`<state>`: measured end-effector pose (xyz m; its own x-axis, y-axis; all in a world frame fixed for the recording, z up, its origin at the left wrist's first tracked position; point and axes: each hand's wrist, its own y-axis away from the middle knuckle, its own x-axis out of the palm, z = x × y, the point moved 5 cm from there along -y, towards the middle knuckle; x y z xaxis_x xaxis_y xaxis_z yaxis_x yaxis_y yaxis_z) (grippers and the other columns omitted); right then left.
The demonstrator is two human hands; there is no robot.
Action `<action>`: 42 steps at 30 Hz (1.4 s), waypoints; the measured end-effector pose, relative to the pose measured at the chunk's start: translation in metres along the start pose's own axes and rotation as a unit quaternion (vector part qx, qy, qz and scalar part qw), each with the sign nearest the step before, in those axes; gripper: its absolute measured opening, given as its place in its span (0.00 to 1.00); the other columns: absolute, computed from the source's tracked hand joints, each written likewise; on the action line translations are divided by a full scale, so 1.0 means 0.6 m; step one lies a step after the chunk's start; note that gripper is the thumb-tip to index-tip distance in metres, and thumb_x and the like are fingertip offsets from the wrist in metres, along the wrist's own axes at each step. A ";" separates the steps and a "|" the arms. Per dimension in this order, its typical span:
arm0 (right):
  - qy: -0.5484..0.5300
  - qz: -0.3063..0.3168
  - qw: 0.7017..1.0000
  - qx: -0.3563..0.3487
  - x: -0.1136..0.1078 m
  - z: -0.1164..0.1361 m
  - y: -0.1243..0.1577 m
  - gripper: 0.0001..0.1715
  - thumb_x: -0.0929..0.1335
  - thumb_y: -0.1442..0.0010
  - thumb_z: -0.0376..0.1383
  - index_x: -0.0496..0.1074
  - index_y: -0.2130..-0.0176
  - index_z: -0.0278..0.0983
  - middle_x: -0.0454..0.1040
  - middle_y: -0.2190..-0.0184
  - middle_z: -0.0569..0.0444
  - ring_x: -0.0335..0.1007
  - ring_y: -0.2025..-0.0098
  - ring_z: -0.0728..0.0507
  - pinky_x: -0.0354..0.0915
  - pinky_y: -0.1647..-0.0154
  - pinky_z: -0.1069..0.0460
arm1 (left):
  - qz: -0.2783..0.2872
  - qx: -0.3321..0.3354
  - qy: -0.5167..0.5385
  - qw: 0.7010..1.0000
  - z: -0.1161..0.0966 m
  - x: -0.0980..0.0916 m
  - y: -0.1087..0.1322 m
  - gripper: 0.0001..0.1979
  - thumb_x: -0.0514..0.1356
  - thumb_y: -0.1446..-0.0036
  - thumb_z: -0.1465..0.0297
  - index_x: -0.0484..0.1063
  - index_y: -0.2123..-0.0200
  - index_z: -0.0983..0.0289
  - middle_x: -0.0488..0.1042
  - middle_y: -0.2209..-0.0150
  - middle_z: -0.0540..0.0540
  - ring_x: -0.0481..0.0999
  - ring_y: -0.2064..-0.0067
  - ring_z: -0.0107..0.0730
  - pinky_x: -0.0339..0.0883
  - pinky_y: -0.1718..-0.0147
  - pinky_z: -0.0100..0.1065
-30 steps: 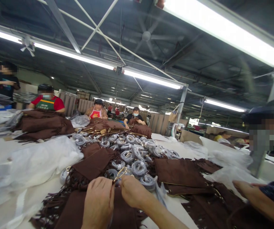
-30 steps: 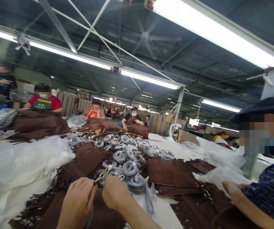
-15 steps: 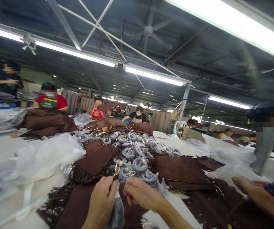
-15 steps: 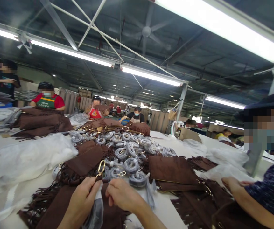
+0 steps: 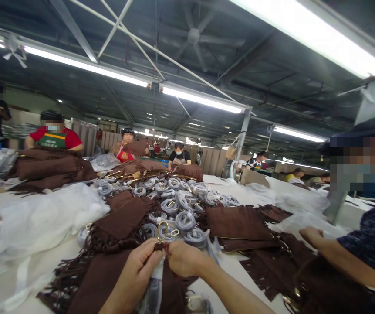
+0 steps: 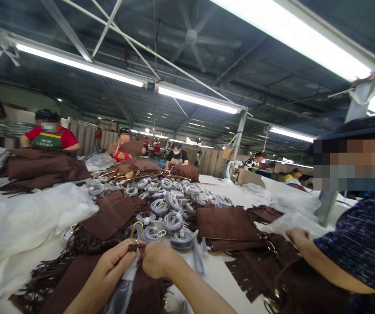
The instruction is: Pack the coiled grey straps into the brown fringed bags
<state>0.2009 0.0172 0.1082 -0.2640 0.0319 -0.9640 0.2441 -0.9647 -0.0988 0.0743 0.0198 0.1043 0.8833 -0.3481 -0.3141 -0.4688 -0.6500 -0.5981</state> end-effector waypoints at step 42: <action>-0.146 -0.321 0.935 -0.036 -0.061 0.049 0.091 0.13 0.65 0.41 0.35 0.65 0.78 0.38 0.65 0.81 0.59 0.60 0.77 0.49 0.53 0.76 0.56 | -0.136 -0.057 -0.275 0.950 0.018 -0.021 0.013 0.14 0.48 0.37 0.68 0.66 0.74 0.60 0.74 0.72 0.52 0.72 0.68 0.36 0.59 0.69 0.33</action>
<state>0.1966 -0.0445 0.1450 -0.6193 0.5146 -0.5929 0.0080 -0.7511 -0.6602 0.0598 0.0266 0.0958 0.8255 0.2280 -0.5162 -0.1929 -0.7456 -0.6378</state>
